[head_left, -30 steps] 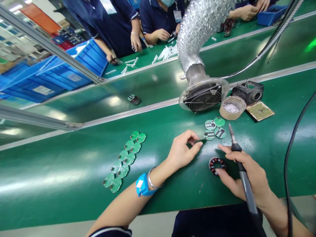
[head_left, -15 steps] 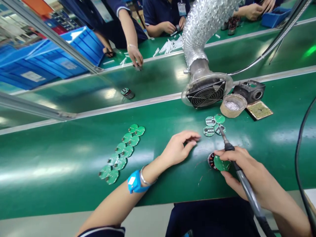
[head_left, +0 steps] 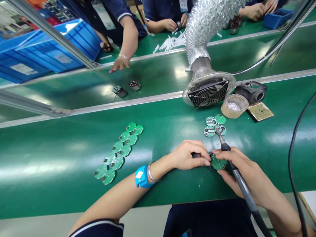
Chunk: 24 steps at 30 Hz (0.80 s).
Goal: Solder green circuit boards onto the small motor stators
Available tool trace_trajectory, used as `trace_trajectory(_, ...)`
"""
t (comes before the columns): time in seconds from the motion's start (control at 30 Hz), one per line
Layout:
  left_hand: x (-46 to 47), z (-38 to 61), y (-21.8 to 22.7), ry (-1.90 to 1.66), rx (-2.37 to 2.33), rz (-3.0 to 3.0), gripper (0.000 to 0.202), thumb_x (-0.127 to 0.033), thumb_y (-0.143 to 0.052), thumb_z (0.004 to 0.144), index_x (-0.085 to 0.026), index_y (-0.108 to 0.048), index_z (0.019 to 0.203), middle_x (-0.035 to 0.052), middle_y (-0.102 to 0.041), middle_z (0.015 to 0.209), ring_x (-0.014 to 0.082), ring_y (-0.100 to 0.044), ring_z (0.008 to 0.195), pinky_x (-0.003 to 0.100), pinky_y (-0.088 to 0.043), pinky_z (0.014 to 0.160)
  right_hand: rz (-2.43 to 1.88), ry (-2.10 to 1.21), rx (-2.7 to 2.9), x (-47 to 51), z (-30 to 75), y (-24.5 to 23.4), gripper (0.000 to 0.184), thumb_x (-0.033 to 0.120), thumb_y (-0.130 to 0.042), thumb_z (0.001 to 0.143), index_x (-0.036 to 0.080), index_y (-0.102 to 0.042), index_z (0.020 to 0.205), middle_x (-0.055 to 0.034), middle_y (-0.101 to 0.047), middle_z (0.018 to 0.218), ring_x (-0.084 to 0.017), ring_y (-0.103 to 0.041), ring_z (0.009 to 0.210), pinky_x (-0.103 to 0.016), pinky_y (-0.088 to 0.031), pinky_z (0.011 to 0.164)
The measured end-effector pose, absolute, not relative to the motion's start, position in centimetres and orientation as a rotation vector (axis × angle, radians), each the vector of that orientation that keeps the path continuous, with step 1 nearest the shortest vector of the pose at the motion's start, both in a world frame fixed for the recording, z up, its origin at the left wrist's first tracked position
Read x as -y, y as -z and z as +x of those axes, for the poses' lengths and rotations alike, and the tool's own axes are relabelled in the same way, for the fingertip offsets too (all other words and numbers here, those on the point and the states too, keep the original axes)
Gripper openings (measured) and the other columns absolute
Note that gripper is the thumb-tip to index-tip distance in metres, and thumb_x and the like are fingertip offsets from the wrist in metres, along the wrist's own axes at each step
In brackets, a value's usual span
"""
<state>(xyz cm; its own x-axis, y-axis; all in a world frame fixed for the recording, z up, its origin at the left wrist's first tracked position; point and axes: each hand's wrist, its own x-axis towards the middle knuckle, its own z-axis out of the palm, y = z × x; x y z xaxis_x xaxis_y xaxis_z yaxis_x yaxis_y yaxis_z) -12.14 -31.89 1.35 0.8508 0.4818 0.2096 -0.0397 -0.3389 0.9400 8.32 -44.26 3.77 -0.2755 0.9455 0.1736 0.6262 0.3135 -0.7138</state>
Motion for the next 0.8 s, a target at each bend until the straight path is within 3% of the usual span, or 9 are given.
trace_trajectory(0.3, 33.7, -11.6, -2.5, -0.413, -0.571, 1.747, 0.009, -0.02, -0.074, 0.074, -0.013, -0.072, 0.07, 0.0019, -0.063, 0.067, 0.0098, -0.057, 0.059, 0.02, -0.046, 0.056, -1.349, -0.698, 1.985, 44.1, 8.1, -3.1, 0.041, 0.009, -0.053, 0.087, 0.026, -0.047, 0.124, -0.0058, -0.065, 0.117, -0.019, -0.062, 0.103, -0.034, -0.053, 0.088)
trace_trajectory(0.4, 33.9, -11.5, -2.8, -0.397, -0.61, 1.765, 0.007, -0.019, -0.072, 0.074, -0.013, -0.072, 0.07, 0.001, -0.062, 0.066, 0.0093, -0.056, 0.057, 0.02, -0.045, 0.055, -1.351, -0.69, 2.001, 44.0, 8.3, -3.5, 0.045, 0.01, -0.055, 0.086, 0.025, -0.046, 0.128, -0.008, -0.063, 0.122, -0.022, -0.058, 0.113, -0.039, -0.051, 0.093)
trace_trajectory(0.5, 34.0, -11.4, -3.1, -0.383, -0.62, 1.762, 0.007, -0.019, -0.071, 0.075, -0.013, -0.072, 0.072, 0.0013, -0.062, 0.067, 0.0091, -0.055, 0.056, 0.02, -0.045, 0.054, -1.355, -0.59, 1.895, 44.1, 8.3, -3.9, 0.04, 0.013, -0.06, 0.083, 0.024, -0.051, 0.12, -0.0074, -0.065, 0.118, -0.024, -0.054, 0.12, -0.042, -0.049, 0.098)
trace_trajectory(0.67, 33.9, -11.4, -3.2, -0.369, -0.609, 1.762, 0.009, -0.022, -0.071, 0.076, -0.014, -0.071, 0.073, 0.0012, -0.061, 0.068, 0.0089, -0.053, 0.057, 0.019, -0.044, 0.053, -1.382, -0.392, 1.817, 43.9, 6.9, -4.1, 0.028, 0.009, -0.056, 0.086, 0.024, -0.053, 0.11, -0.0022, -0.065, 0.088, -0.021, -0.059, 0.095, -0.034, -0.051, 0.081)
trace_trajectory(0.8, 33.8, -11.2, -3.1, -0.354, -0.609, 1.706, 0.013, -0.024, -0.07, 0.077, -0.013, -0.067, 0.072, -0.0001, -0.057, 0.068, 0.0073, -0.048, 0.055, 0.018, -0.04, 0.05, -1.421, -0.391, 1.913, 44.1, 6.3, -3.2, 0.035, 0.004, -0.051, 0.087, 0.024, -0.053, 0.115, -0.0019, -0.063, 0.086, -0.02, -0.055, 0.089, -0.033, -0.048, 0.077)
